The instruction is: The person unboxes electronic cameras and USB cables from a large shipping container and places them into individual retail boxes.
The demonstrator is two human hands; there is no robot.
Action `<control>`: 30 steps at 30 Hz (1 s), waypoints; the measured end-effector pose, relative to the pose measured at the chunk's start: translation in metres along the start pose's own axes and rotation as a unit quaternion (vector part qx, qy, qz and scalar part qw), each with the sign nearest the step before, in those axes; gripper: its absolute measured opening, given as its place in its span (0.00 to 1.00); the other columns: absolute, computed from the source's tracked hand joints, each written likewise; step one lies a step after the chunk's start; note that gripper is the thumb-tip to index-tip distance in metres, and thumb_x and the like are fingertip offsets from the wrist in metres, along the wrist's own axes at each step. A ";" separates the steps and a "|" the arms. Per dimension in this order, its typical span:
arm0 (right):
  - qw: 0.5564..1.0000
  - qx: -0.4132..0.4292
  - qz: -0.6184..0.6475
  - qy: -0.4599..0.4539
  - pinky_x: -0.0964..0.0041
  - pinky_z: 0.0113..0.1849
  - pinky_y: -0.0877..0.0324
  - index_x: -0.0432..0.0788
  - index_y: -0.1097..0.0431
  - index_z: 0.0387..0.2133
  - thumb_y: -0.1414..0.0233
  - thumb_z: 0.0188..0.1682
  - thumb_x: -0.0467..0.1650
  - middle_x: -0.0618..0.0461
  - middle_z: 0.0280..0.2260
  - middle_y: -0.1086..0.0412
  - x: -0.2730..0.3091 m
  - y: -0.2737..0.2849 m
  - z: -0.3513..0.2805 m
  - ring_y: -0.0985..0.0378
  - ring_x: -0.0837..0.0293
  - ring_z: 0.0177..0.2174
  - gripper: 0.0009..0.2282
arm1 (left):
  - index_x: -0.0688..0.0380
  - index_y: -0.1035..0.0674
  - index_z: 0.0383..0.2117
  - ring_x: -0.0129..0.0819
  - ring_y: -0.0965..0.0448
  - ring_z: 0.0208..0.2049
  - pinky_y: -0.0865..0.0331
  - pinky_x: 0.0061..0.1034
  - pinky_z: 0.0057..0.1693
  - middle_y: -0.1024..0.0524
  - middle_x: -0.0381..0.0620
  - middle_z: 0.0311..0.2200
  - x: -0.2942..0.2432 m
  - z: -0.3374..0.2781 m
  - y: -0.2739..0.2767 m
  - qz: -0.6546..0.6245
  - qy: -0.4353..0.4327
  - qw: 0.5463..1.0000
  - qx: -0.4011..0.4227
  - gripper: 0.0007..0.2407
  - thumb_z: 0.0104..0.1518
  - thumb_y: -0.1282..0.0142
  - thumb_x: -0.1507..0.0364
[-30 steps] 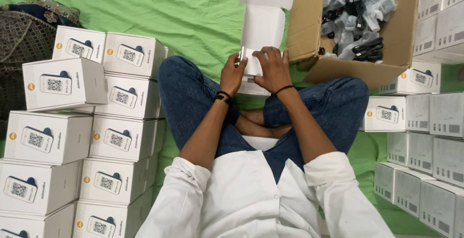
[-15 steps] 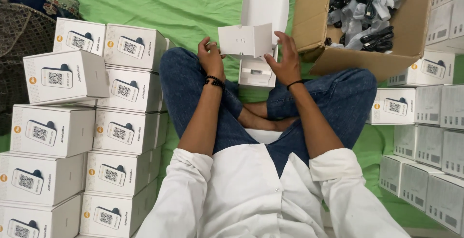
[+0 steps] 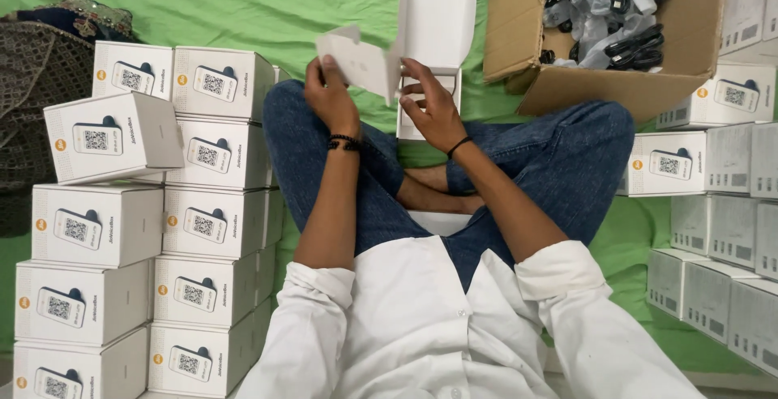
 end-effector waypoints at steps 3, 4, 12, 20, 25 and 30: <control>0.998 -0.044 -0.019 -0.041 0.65 0.43 0.21 0.45 0.45 0.66 0.47 0.54 0.25 0.46 0.57 0.33 -0.019 0.019 0.002 0.22 0.58 0.47 0.25 | 0.66 0.22 0.45 0.30 0.19 0.33 0.21 0.24 0.38 0.19 0.49 0.38 0.019 0.022 0.000 -0.076 0.038 0.993 -0.081 0.12 0.65 0.54 0.70; 0.998 -0.047 -0.018 -0.044 0.65 0.43 0.21 0.45 0.45 0.66 0.47 0.54 0.25 0.46 0.57 0.33 -0.029 0.027 0.004 0.22 0.58 0.47 0.25 | 0.66 0.22 0.45 0.30 0.19 0.33 0.21 0.24 0.38 0.19 0.49 0.38 0.032 0.031 -0.007 -0.073 0.039 0.994 -0.077 0.12 0.65 0.54 0.70; 0.976 -0.203 0.061 -0.044 0.69 0.40 0.21 0.41 0.35 0.57 0.48 0.57 0.25 0.50 0.53 0.29 -0.081 0.131 0.005 0.20 0.63 0.45 0.15 | 0.60 0.45 0.63 0.48 0.20 0.39 0.21 0.37 0.42 0.28 0.60 0.51 0.082 0.055 -0.033 0.005 0.173 0.978 -0.118 0.29 0.52 0.54 0.83; 0.933 -0.301 -0.198 0.004 0.65 0.42 0.23 0.40 0.27 0.46 0.44 0.58 0.26 0.50 0.39 0.22 -0.133 0.242 -0.008 0.18 0.59 0.39 0.06 | 0.62 0.51 0.69 0.60 0.48 0.69 0.49 0.46 0.72 0.48 0.66 0.68 0.013 -0.019 -0.080 0.272 -0.185 0.944 0.028 0.38 0.54 0.38 0.76; 0.870 -0.226 -0.438 -0.038 0.50 0.45 0.25 0.45 0.26 0.47 0.44 0.55 0.30 0.47 0.44 0.22 -0.155 0.277 0.009 0.20 0.43 0.44 0.09 | 0.54 0.46 0.73 0.50 0.48 0.76 0.52 0.42 0.80 0.47 0.50 0.73 -0.060 -0.094 -0.157 0.226 -0.372 0.874 0.217 0.33 0.61 0.41 0.73; 0.826 0.158 -0.460 -0.286 0.42 0.54 0.32 0.47 0.32 0.60 0.46 0.53 0.39 0.35 0.55 0.31 -0.245 0.282 0.037 0.28 0.33 0.53 0.22 | 0.55 0.38 0.68 0.51 0.48 0.74 0.50 0.44 0.77 0.45 0.51 0.71 -0.046 -0.151 -0.249 0.275 -0.412 0.746 0.445 0.26 0.65 0.43 0.68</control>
Point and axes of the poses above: each hand's wrist, its own z-axis towards the middle knuckle, its own y-axis out of the back of the hand, x = y × z, the point moved 3 cm from there along z, towards the middle knuckle
